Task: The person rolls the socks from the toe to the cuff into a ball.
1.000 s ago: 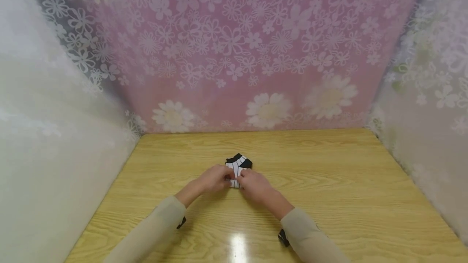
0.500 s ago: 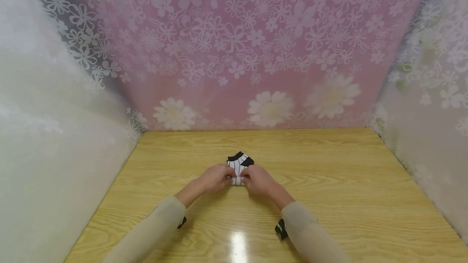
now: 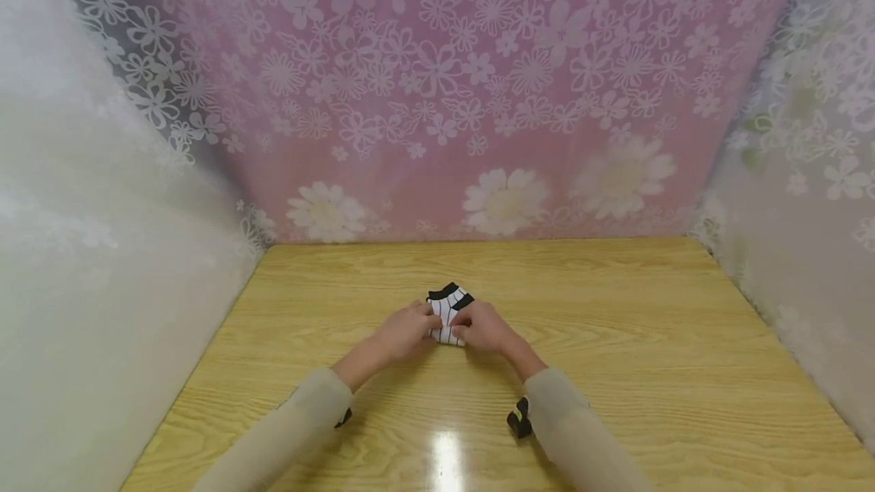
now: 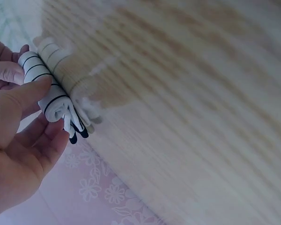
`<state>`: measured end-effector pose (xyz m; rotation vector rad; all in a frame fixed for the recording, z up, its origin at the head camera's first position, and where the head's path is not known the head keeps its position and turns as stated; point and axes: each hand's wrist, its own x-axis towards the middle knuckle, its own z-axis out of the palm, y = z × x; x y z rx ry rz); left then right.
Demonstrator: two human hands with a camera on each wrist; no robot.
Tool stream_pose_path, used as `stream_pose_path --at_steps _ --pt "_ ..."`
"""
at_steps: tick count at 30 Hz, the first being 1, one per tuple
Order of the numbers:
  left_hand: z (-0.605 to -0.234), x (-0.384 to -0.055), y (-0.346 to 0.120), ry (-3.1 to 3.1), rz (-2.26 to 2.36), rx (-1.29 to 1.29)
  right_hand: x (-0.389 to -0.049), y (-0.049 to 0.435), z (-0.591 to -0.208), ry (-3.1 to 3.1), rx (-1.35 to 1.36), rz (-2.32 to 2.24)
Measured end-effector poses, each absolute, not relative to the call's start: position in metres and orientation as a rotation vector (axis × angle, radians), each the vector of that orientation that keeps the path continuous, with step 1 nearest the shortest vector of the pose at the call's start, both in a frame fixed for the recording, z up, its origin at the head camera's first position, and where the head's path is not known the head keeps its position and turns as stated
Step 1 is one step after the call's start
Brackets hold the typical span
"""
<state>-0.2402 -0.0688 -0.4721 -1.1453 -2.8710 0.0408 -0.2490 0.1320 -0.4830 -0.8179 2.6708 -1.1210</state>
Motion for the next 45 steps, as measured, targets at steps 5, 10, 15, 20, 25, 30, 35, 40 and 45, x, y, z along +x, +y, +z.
stream_pose_path --at_steps 5,10,15,20,25,30,35,40,45 --pt "-0.471 -0.244 -0.069 -2.896 -0.025 -1.155 -0.244 0.128 -0.482 2.770 -0.713 -1.092" --pt "-0.473 -0.248 -0.072 -2.968 -0.144 -1.131 -0.233 0.119 -0.480 3.066 -0.893 -0.709" --pt "-0.474 -0.252 -0.072 -2.989 -0.185 -1.126 -0.224 0.116 -0.479 3.180 -1.132 -0.373" --pt "-0.473 -0.252 -0.071 -2.976 -0.135 -1.088 -0.226 0.117 -0.483 3.172 -1.129 -0.395" --pt "-0.472 -0.250 -0.071 -2.922 -0.114 -1.065 -0.232 0.117 -0.485 3.114 -1.082 -0.564" --pt "-0.472 -0.248 -0.072 -2.890 -0.145 -1.055 -0.238 0.118 -0.485 3.031 -1.041 -0.697" --pt "-0.471 -0.246 -0.071 -2.885 -0.020 -1.061 -0.244 0.120 -0.483 2.979 -0.985 -0.740" --pt "-0.472 -0.249 -0.069 -2.890 0.028 -1.061 -0.246 0.121 -0.480 2.933 -0.905 -0.817" --pt "-0.475 -0.255 -0.067 -2.860 0.107 -1.104 -0.245 0.123 -0.479 2.898 -0.888 -0.876"
